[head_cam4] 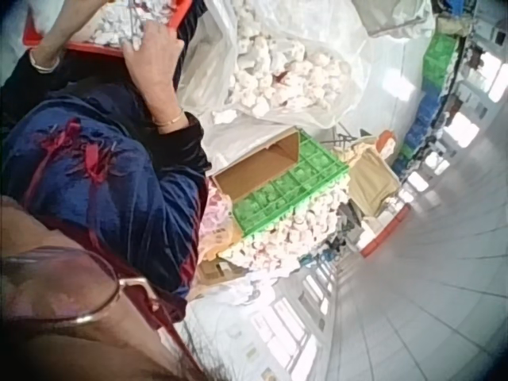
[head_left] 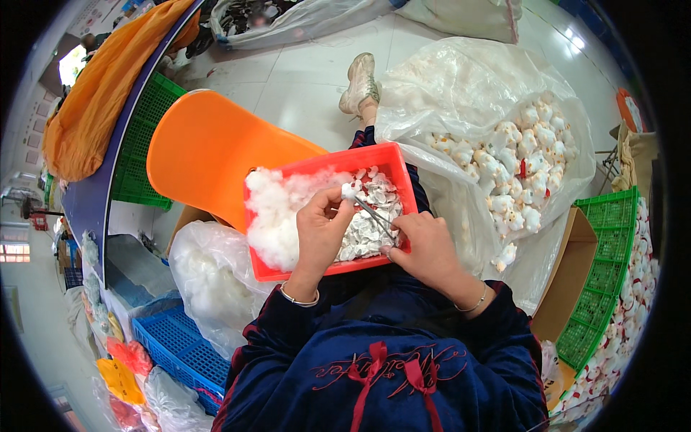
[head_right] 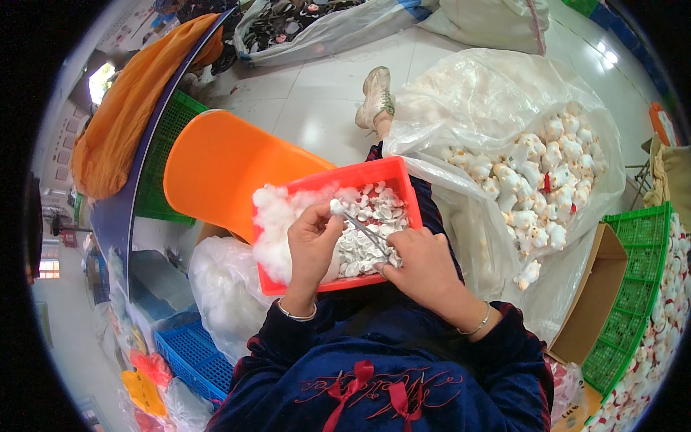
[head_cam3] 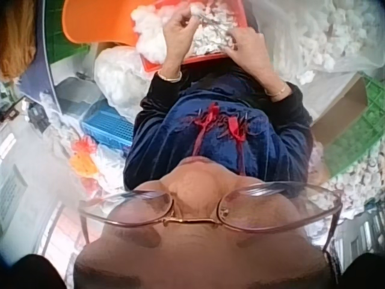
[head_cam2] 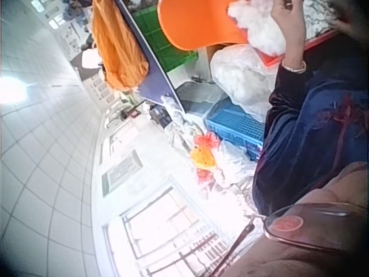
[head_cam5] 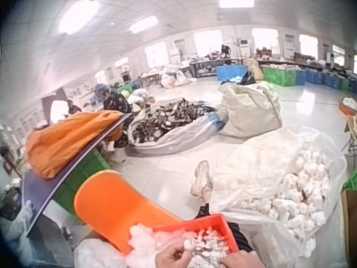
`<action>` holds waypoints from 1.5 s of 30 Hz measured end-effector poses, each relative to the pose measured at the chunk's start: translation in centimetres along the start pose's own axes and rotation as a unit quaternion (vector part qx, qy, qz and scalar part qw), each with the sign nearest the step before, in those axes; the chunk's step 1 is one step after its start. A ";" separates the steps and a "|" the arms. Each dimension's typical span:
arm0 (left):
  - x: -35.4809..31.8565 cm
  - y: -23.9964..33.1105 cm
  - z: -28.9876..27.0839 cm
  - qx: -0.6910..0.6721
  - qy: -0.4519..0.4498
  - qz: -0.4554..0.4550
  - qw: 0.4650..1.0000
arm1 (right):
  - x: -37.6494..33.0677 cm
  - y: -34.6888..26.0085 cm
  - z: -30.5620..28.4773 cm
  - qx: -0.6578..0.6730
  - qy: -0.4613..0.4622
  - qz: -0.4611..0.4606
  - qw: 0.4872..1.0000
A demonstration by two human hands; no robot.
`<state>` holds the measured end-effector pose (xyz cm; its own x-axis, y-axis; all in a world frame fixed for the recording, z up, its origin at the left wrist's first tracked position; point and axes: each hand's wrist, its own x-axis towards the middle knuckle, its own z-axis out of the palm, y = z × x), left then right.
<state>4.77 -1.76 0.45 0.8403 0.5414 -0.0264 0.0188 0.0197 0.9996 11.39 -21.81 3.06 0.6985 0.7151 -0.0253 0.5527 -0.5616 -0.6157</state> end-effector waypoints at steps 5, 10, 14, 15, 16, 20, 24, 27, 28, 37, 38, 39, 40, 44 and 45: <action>0.4 -0.5 -0.4 0.034 0.009 0.019 0.999 | 0.3 0.1 -1.6 0.002 0.042 -0.028 0.999; 0.2 -0.2 0.1 0.022 0.020 0.030 0.999 | 0.7 -0.9 -2.2 -0.032 0.021 -0.030 0.999; 0.2 -0.2 0.0 0.012 0.026 0.035 0.999 | 0.5 -0.3 -1.4 -0.021 0.003 -0.028 0.999; 0.2 -0.3 0.0 0.014 0.026 0.038 0.999 | 0.5 -0.4 -1.4 -0.013 -0.008 -0.026 1.000; 0.1 -0.2 0.0 0.007 0.029 0.039 0.999 | 0.5 -0.5 -1.4 -0.005 -0.019 -0.024 1.000; 0.2 -0.1 0.4 -0.013 0.037 0.047 0.998 | 0.5 -0.4 -1.4 0.037 -0.010 -0.042 0.998; 0.2 -0.4 0.6 0.001 0.042 0.054 0.998 | 0.9 -0.3 -1.4 0.149 -0.061 -0.008 0.987; -0.5 -1.2 1.3 -0.006 0.043 0.050 0.998 | 1.2 -1.1 -1.6 0.178 -0.079 0.006 0.981; -0.5 -1.2 1.1 -0.001 0.022 0.031 0.999 | 1.2 -1.1 -1.5 0.175 -0.086 0.019 0.981; 0.7 0.7 -1.5 -0.103 -0.071 -0.125 0.984 | 0.2 1.2 -2.1 -0.056 0.000 -0.036 0.998; 0.7 0.4 -1.6 -0.099 -0.074 -0.119 0.985 | 0.2 1.1 -2.1 -0.062 -0.007 -0.036 0.997; 0.8 0.1 -1.7 -0.094 -0.077 -0.114 0.986 | 0.3 1.0 -2.3 -0.067 -0.013 -0.036 0.997; 0.8 0.0 -1.7 -0.089 -0.080 -0.109 0.987 | 0.3 0.8 -2.6 -0.073 -0.019 -0.036 0.997; 0.8 0.1 -2.0 -0.091 -0.057 -0.103 0.989 | 0.3 0.9 -4.2 -0.060 -0.037 -0.041 0.997; 0.8 0.1 -2.0 -0.082 -0.057 -0.099 0.990 | 0.4 0.7 -4.5 -0.048 -0.036 -0.045 0.997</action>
<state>4.34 0.36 0.56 0.8852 0.4147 -0.2108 0.1084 0.2568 0.9604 14.12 -23.76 6.14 0.6114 0.7907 -0.0314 0.6554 -0.5282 -0.5399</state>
